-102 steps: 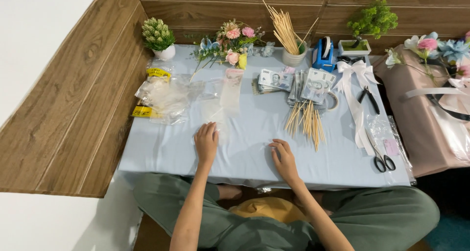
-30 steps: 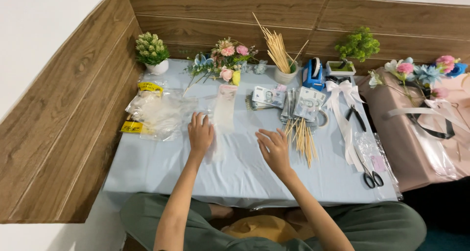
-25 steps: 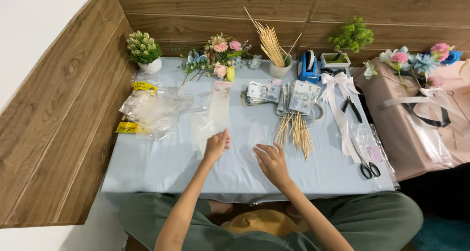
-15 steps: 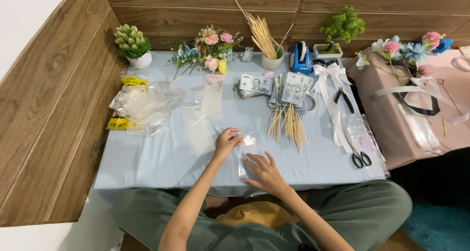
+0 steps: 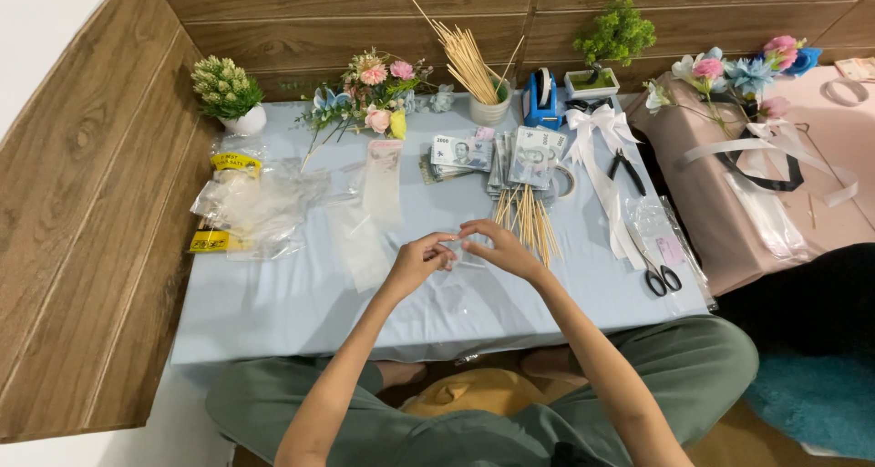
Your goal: The person prepares banknotes for a bouquet by sliding individual bills into plastic sleeves, attaching them to wooden sticks, and taping them securely.
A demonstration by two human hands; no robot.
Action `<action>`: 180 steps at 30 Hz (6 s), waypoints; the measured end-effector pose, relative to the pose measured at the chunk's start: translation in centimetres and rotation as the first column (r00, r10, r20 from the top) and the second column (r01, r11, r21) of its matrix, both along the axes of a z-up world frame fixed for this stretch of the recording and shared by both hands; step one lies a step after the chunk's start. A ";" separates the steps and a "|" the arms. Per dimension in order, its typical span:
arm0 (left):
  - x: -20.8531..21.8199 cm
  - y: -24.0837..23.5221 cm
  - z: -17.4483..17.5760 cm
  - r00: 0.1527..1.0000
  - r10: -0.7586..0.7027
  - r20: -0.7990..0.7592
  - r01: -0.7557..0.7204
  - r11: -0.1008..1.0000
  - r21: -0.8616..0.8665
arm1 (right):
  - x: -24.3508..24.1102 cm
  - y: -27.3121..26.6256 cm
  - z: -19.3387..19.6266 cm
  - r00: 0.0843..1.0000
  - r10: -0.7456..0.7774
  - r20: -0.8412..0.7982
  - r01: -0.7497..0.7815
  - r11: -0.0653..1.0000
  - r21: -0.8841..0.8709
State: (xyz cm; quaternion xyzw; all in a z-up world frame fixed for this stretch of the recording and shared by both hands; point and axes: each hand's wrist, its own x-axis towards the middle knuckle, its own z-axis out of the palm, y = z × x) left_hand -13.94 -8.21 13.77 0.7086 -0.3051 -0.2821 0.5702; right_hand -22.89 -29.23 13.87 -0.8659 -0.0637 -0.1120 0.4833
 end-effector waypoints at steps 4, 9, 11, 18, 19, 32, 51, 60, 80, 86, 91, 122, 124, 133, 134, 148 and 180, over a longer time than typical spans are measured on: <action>0.0 1.1 2.0 0.999 -0.047 0.000 0.047 0.999 0.016 | 0.4 0.3 2.4 0.986 0.043 -0.164 -0.022 0.992 0.123; -0.1 2.7 4.1 0.971 -0.033 -0.238 0.005 0.993 -0.115 | -0.1 1.4 5.7 0.979 0.050 -0.198 0.009 0.958 0.286; 0.0 2.9 2.2 0.916 -0.061 -0.396 -0.016 0.982 -0.188 | -0.4 1.8 6.7 0.980 0.059 -0.191 0.009 0.943 0.334; -2.5 2.3 -6.9 0.993 -0.093 -0.074 0.093 0.996 -0.014 | -0.4 2.5 6.1 0.979 -0.048 -0.199 0.148 0.838 0.526; -3.6 2.0 -5.7 0.993 -0.095 -0.073 0.094 0.995 -0.013 | -0.5 2.4 5.8 0.979 -0.049 -0.198 0.149 0.837 0.526; -6.0 -2.2 -1.7 0.845 0.420 -0.330 -0.523 0.779 -0.347 | -1.0 4.6 -0.6 0.918 -0.274 -0.285 0.391 0.740 0.548; -0.6 5.8 -1.7 0.573 0.637 -0.515 -0.818 0.485 -0.310 | 18.3 -10.7 -7.2 0.900 -0.431 0.067 0.294 0.488 -0.822; -1.1 8.4 -1.2 0.489 0.677 -0.549 -0.861 0.477 -0.179 | 22.1 -12.5 -6.8 0.900 -0.435 0.025 0.211 0.385 -0.898; -1.8 7.9 0.1 0.510 0.665 -0.546 -0.849 0.492 -0.193 | 21.0 -11.9 -4.2 0.872 -0.381 0.306 0.486 0.607 -0.629; -2.3 7.4 -0.8 0.556 0.655 -0.511 -0.830 0.470 -0.301 | 16.0 -10.4 -2.7 0.861 -0.433 0.268 0.490 0.847 -0.205; -2.6 6.1 -2.0 0.553 0.590 -0.588 -0.830 0.454 -0.326 | 6.7 -4.7 -4.0 0.899 -0.408 -0.159 0.437 0.812 0.388; -7.7 3.3 1.4 0.717 0.543 -0.437 -0.690 0.641 -0.335 | -8.3 5.0 -3.2 0.861 -0.380 -0.337 0.501 0.530 0.684; -7.5 3.3 1.1 0.719 0.537 -0.441 -0.686 0.648 -0.330 | -8.4 5.3 -1.9 0.865 -0.371 -0.337 0.496 0.538 0.681; -7.1 3.0 -0.4 0.753 0.505 -0.421 -0.642 0.702 -0.308 | -8.4 4.9 -2.1 0.869 -0.346 -0.352 0.493 0.558 0.668; -7.1 3.1 0.0 0.736 0.512 -0.443 -0.661 0.686 -0.304 | -8.5 4.8 -2.4 0.869 -0.348 -0.353 0.494 0.554 0.670; -6.8 3.5 0.4 0.702 0.541 -0.463 -0.698 0.654 -0.293 | -8.5 5.8 -0.9 0.871 -0.331 -0.364 0.490 0.527 0.694; -3.4 2.8 -12.3 0.830 0.508 -0.228 -0.534 0.843 -0.066 | -6.2 5.1 -1.3 0.889 -0.241 -0.390 0.445 0.660 0.606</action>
